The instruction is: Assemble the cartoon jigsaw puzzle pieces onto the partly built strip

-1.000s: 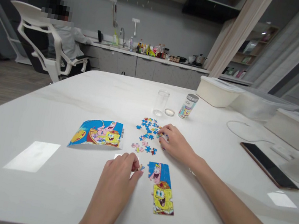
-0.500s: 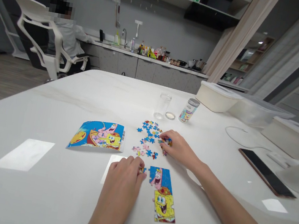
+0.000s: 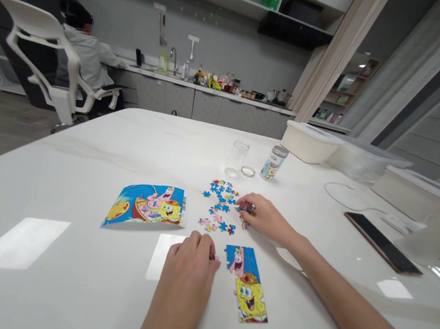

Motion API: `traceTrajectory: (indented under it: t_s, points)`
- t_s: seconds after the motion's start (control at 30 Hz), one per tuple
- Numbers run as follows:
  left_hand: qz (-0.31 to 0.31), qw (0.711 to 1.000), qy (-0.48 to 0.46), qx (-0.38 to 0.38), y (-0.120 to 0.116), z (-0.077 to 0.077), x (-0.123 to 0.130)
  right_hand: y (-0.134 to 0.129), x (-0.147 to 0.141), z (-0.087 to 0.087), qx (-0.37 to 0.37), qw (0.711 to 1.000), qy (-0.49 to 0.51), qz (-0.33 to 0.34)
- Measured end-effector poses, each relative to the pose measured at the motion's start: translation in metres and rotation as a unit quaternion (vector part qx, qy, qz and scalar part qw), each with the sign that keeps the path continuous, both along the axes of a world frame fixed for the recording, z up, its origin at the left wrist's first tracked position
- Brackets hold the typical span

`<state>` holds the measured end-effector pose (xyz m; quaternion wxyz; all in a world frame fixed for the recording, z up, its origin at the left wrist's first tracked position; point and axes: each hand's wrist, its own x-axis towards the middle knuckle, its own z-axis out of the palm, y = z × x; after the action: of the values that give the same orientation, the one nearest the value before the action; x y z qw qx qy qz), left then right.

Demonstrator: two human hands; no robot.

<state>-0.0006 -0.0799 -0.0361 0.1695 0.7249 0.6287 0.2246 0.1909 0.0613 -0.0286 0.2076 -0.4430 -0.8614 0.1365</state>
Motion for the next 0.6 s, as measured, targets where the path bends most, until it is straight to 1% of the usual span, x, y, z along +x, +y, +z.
traceTrajectory:
  t_s: [0.17,0.33,0.5,0.6]
  points:
    - [-0.022,1.0,-0.007,0.011,-0.0021,-0.0005,-0.0048,-0.0011,-0.0008,0.0014,-0.017,1.0,0.019,0.012]
    - [-0.038,0.999,0.004,-0.001,-0.0041,0.0031,-0.0055,-0.0014,-0.0014,-0.0001,-0.029,0.999,0.027,0.026]
    - [-0.039,0.999,0.006,0.003,-0.005,0.0036,-0.0064,-0.0032,-0.0021,0.002,-0.023,0.999,0.025,0.019]
    - [-0.046,0.999,-0.005,0.011,-0.0058,0.0021,-0.0077,-0.0052,-0.0019,0.0061,-0.04,0.999,0.024,0.012]
